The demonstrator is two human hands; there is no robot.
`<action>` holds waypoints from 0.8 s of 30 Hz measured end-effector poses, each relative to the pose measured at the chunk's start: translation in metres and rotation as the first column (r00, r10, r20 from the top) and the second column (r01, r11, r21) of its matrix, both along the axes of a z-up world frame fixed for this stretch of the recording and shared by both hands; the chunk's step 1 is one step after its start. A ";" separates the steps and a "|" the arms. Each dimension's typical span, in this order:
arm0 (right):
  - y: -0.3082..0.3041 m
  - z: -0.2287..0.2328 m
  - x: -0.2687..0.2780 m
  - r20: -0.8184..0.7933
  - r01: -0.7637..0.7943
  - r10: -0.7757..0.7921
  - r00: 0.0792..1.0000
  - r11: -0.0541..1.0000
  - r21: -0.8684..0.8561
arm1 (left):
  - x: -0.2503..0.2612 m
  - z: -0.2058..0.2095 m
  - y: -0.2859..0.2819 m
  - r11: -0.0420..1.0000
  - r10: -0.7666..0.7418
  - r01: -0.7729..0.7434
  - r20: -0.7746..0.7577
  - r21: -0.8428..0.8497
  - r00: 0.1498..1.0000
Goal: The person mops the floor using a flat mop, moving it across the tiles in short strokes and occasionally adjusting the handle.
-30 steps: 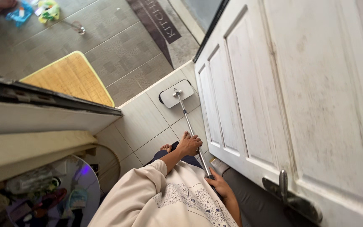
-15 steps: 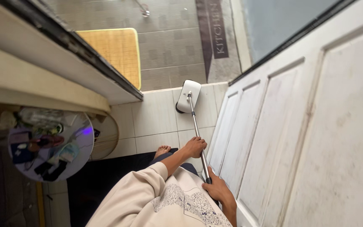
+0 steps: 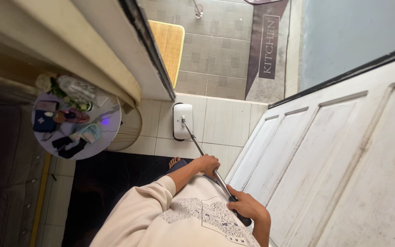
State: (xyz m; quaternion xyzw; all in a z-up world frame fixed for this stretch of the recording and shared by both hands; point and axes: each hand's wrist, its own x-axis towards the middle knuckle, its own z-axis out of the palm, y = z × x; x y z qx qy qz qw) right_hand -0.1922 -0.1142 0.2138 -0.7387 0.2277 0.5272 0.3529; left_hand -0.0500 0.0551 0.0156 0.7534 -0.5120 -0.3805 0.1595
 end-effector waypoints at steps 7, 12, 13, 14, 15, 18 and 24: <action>0.028 -0.025 -0.014 0.003 0.265 -0.270 0.963 0.947 0.180 | 0.000 0.009 0.051 0.987 0.045 -0.031 -0.083 0.157 0.995; 0.062 -0.065 -0.054 -0.238 0.750 -0.726 0.646 0.543 0.378 | -0.012 0.009 0.092 0.988 0.046 -0.048 0.015 0.148 0.999; 0.069 -0.073 -0.061 -0.368 0.840 -0.801 0.473 0.283 0.462 | -0.014 0.009 0.098 0.988 0.054 -0.054 0.010 0.146 0.999; 0.075 -0.078 -0.067 -0.369 0.841 -0.798 0.476 0.291 0.457 | -0.016 0.010 0.103 0.992 0.091 -0.092 0.025 0.086 0.996; 0.083 -0.083 -0.072 -0.566 0.791 -0.693 0.447 0.010 0.612 | -0.017 0.010 0.110 0.992 0.124 -0.125 0.043 0.026 0.991; 0.104 -0.087 -0.083 -0.837 0.746 -0.432 0.336 -0.420 0.517 | -0.021 0.011 0.123 0.967 0.252 -0.254 0.142 -0.001 0.957; 0.143 -0.098 -0.069 -0.993 0.631 -0.064 0.104 -0.767 0.115 | -0.020 0.008 0.144 0.906 0.420 -0.395 0.202 -0.151 0.885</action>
